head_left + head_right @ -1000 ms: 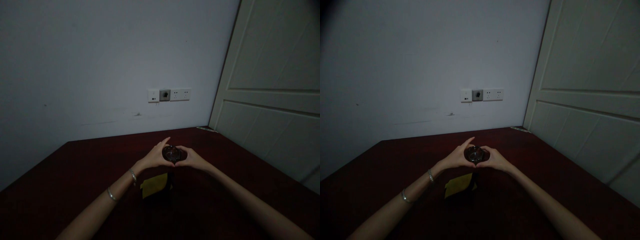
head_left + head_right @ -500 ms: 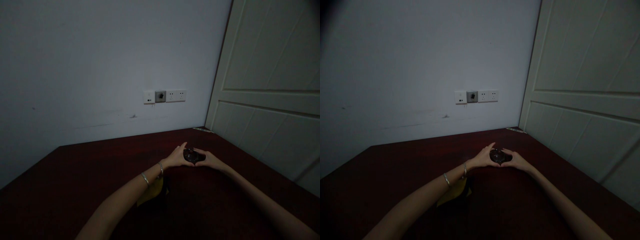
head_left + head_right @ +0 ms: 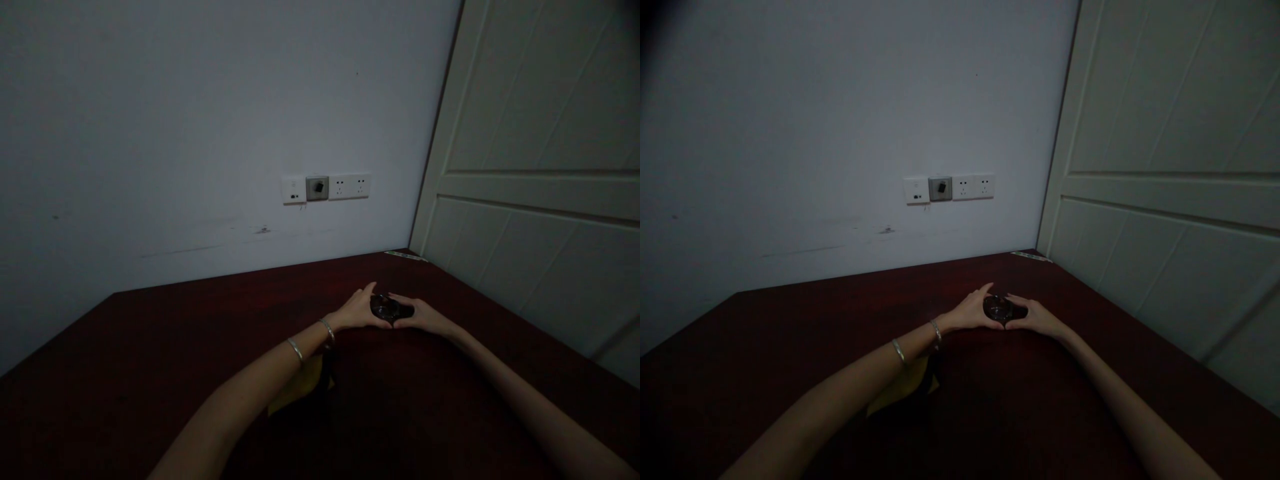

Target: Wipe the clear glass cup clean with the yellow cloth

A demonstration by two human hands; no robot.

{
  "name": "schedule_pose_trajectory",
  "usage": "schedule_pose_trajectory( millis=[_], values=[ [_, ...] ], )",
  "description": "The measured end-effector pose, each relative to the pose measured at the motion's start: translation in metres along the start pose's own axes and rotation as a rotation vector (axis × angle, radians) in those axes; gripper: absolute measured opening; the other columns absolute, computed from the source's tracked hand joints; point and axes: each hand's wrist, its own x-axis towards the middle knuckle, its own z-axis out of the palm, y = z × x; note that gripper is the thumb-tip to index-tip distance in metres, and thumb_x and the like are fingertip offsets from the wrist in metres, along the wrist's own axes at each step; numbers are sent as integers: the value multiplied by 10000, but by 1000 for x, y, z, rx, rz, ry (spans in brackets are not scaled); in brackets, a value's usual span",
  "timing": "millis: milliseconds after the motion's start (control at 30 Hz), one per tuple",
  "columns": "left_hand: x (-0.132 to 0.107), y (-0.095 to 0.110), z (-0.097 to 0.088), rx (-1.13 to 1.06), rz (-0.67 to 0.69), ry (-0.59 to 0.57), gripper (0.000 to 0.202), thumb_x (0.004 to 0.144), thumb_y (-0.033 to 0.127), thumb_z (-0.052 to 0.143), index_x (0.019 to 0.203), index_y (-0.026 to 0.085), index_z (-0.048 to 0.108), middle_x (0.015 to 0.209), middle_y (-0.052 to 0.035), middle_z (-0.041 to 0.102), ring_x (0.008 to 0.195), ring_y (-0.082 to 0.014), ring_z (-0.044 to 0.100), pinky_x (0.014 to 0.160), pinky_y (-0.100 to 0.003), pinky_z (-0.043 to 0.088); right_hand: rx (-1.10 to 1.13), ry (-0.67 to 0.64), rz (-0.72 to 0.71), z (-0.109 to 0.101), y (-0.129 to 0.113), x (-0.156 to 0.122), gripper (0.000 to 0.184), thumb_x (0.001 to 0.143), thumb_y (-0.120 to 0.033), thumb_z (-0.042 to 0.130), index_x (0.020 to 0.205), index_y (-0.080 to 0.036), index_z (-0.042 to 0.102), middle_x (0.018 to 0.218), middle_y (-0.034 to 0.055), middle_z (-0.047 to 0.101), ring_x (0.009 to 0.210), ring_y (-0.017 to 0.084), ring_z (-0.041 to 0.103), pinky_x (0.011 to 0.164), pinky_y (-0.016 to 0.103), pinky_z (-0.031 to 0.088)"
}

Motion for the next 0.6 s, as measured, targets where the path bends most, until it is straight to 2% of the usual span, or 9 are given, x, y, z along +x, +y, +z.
schedule_pose_trajectory(
  millis=[233,467,600],
  values=[
    [2,-2,3,28,-13,7,1207,487,498,820,1423,24,224,1290,-250,523,1227,-387,460,995,-483,385,-40,-23,12,2,16,5,833,561,-505,780,1282,-160,546,1396,148,447,1300,342,392,1105,495,254],
    [0,-3,4,26,-4,-3,1169,510,471,819,1434,76,222,1295,-223,530,1253,-369,443,1014,-475,367,-76,-38,-2,5,23,7,826,572,-544,757,1279,-170,552,1392,138,459,1311,344,375,1111,504,237],
    [0,-5,6,17,11,-4,1174,512,465,819,1430,47,218,1290,-242,528,1265,-381,424,1019,-491,354,-87,-31,-1,7,26,7,858,560,-557,755,1292,-166,538,1387,147,464,1299,350,393,1099,514,258]
  ],
)
